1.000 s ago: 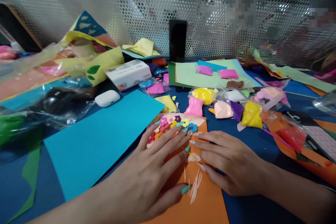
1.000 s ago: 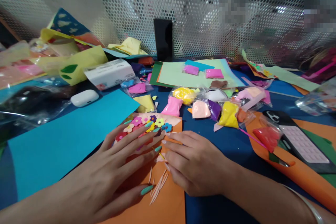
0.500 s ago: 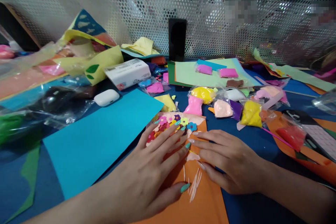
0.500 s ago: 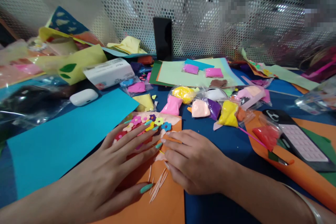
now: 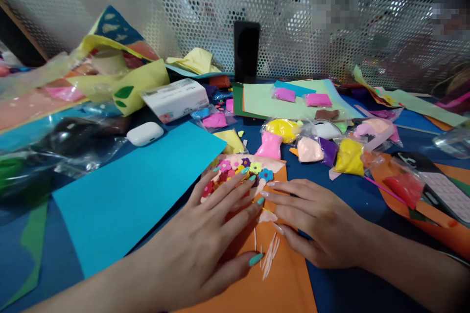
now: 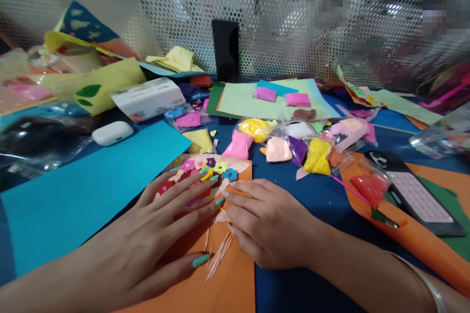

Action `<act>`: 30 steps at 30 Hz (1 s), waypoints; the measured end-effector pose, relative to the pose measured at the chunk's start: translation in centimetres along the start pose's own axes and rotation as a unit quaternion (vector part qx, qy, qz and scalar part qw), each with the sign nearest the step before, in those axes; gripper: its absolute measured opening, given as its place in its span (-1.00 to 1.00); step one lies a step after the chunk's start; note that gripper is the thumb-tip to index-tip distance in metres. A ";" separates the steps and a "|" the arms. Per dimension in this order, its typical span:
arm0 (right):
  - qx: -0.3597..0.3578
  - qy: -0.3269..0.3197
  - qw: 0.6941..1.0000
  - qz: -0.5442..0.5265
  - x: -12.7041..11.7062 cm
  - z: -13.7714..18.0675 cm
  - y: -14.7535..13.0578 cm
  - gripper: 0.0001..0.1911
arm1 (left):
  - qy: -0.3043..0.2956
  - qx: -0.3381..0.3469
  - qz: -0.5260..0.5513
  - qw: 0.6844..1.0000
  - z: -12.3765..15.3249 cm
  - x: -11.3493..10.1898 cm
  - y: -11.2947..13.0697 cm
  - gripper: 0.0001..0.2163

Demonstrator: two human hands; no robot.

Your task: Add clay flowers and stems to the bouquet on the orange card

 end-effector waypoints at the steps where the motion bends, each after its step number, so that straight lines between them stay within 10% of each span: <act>1: 0.000 0.001 1.000 -0.001 0.0 0.0 0.0 -0.77 | 0.001 0.002 -0.003 1.000 0.0 0.0 0.0 -0.49; 30: 0.012 -0.014 1.000 -0.002 0.1 -0.2 0.1 -0.76 | -0.002 0.028 -0.023 0.999 -0.4 -0.5 0.4 -0.47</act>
Point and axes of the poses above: each hand's wrist, its own z-axis away from the middle knuckle, its own x-axis out of the palm, y = z × x, the point moved 10 cm from there along -z, towards the middle knuckle, and after that the axes turned 4 degrees about y, right-handed, at the moved point
